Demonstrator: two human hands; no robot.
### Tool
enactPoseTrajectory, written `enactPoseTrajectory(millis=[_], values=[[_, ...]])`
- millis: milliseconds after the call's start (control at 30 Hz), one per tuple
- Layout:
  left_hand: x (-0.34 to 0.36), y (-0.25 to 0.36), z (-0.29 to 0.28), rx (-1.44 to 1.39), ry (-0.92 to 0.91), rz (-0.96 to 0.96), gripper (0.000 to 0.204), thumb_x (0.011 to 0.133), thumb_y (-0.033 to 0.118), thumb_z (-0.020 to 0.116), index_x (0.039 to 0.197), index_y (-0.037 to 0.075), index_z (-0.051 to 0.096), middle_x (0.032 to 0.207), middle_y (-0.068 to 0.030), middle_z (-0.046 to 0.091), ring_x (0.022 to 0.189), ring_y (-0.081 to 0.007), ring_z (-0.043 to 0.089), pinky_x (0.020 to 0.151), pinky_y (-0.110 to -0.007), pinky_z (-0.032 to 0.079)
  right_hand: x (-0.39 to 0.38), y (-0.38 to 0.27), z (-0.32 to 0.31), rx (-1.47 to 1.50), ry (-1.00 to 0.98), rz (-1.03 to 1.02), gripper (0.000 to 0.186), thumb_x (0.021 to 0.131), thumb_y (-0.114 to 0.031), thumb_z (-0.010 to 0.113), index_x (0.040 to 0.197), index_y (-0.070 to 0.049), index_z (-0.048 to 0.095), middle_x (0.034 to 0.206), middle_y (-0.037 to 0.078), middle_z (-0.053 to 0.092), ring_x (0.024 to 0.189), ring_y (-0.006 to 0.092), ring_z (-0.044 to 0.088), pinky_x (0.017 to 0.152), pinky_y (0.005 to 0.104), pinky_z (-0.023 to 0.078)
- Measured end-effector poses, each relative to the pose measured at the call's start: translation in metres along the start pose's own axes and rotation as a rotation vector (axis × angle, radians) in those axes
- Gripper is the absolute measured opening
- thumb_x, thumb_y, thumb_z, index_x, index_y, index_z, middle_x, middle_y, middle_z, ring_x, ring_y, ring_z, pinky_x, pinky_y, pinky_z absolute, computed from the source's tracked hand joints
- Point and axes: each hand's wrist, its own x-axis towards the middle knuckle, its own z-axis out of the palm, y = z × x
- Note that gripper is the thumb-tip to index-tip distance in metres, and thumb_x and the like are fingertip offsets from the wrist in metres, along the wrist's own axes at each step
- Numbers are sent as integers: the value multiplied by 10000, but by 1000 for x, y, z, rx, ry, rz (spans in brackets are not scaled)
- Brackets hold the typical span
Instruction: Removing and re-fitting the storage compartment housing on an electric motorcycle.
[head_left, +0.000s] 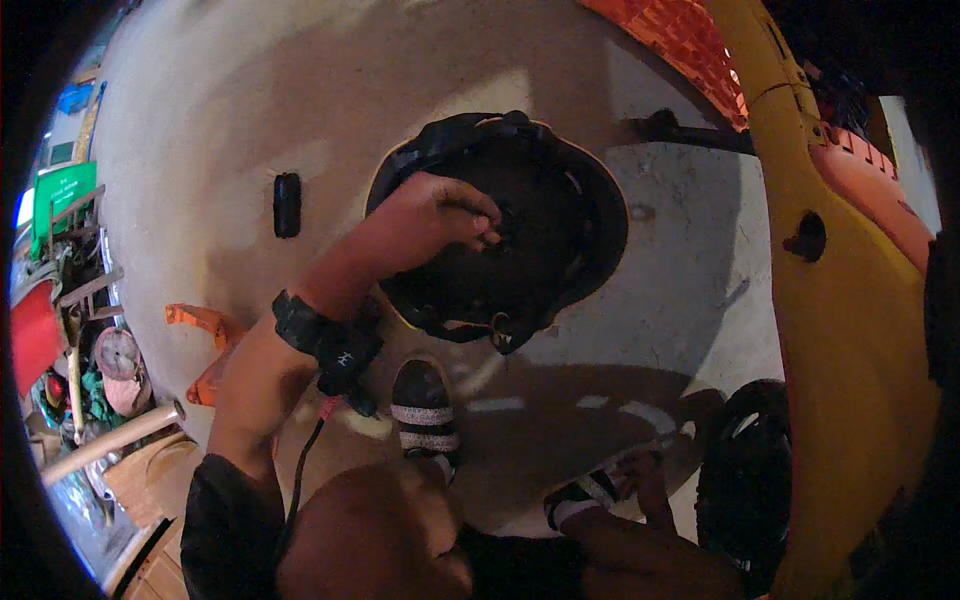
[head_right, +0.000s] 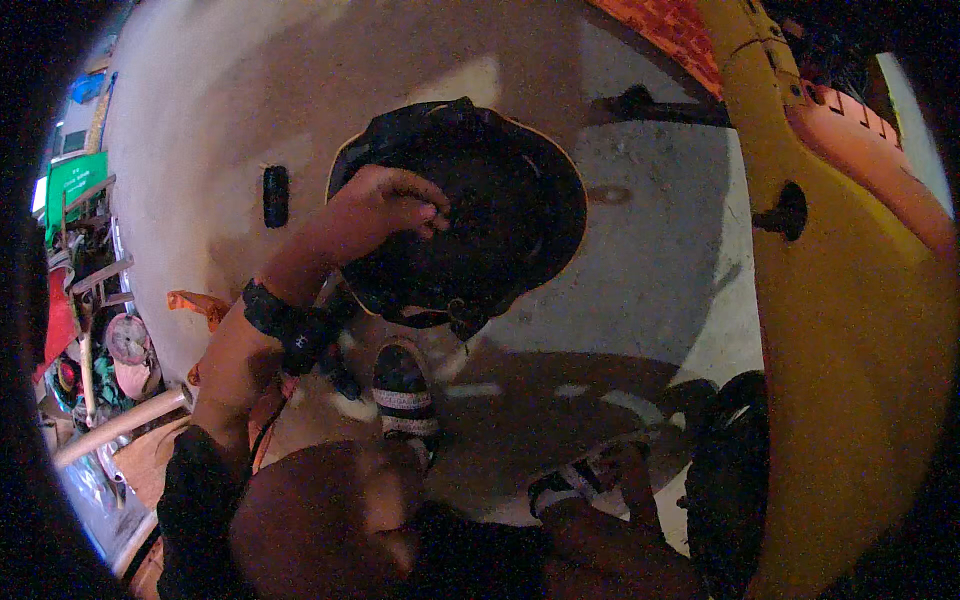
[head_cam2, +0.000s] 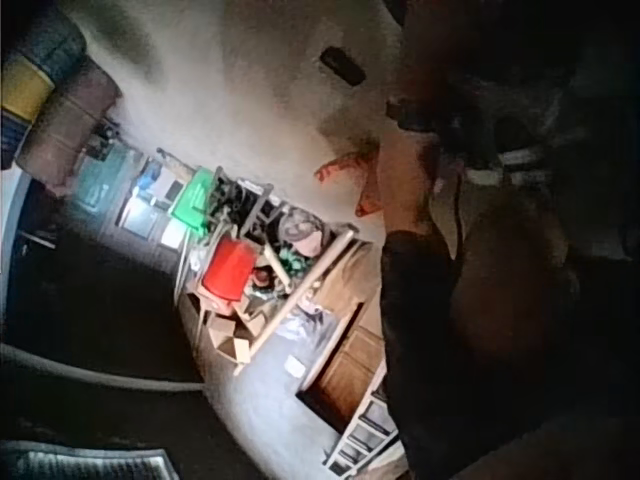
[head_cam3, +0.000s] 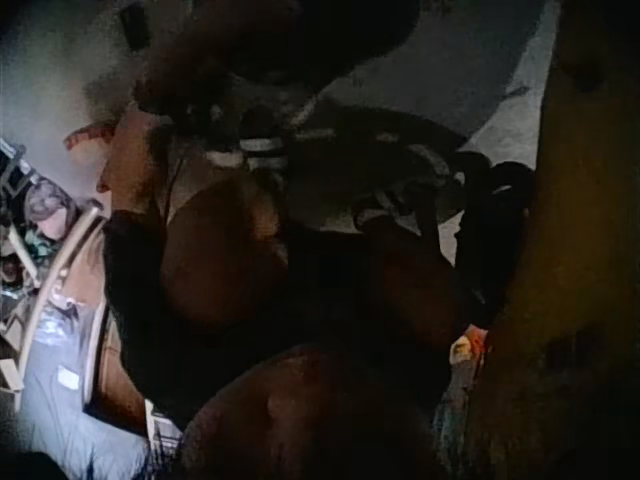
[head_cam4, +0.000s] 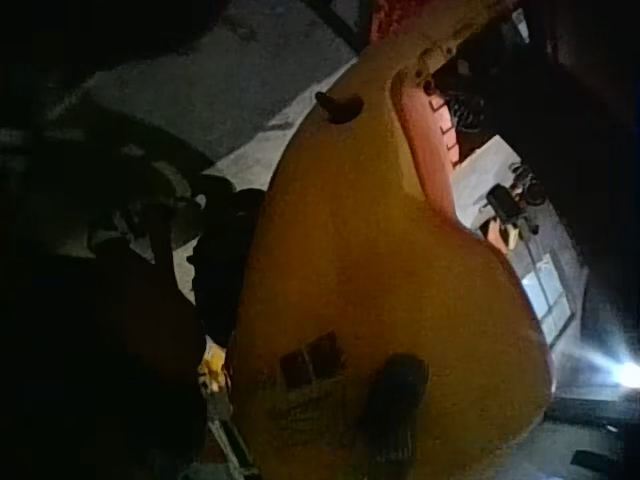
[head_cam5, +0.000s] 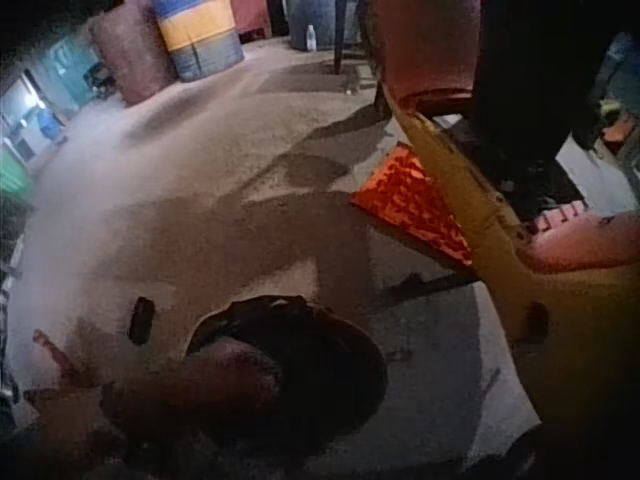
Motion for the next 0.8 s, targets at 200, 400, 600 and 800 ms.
enactPoseTrajectory(millis=[200,400,600,800], values=[[-15,2,12,-201,0,143,218,859,83,585,1027,-54,609,1005,-138,637,911,-207,627,857,-319,508,-3,-29,-13,279,-67,128,393,920,-319,519,1170,-18,491,961,123,597,810,194,621,501,291,483],[-10,-1,-3,-15,155,139,208,864,148,596,980,-24,602,917,-99,636,836,-189,607,733,-317,503,3,-23,-20,381,-115,198,379,930,-334,494,1153,-28,499,890,110,603,692,169,622,433,284,456],[11,10,5,546,327,143,282,829,226,613,1028,29,587,864,-137,635,817,-283,615,728,-372,482,3,-35,-12,350,-28,122,311,928,-304,500,1071,-28,504,763,119,617,513,169,556,408,286,428],[37,-2,11,852,169,49,313,759,172,640,1049,56,620,964,-217,634,924,-377,603,830,-429,483,6,-18,-15,405,3,194,276,933,-272,460,1033,-19,511,823,136,621,515,186,594,339,281,444]])
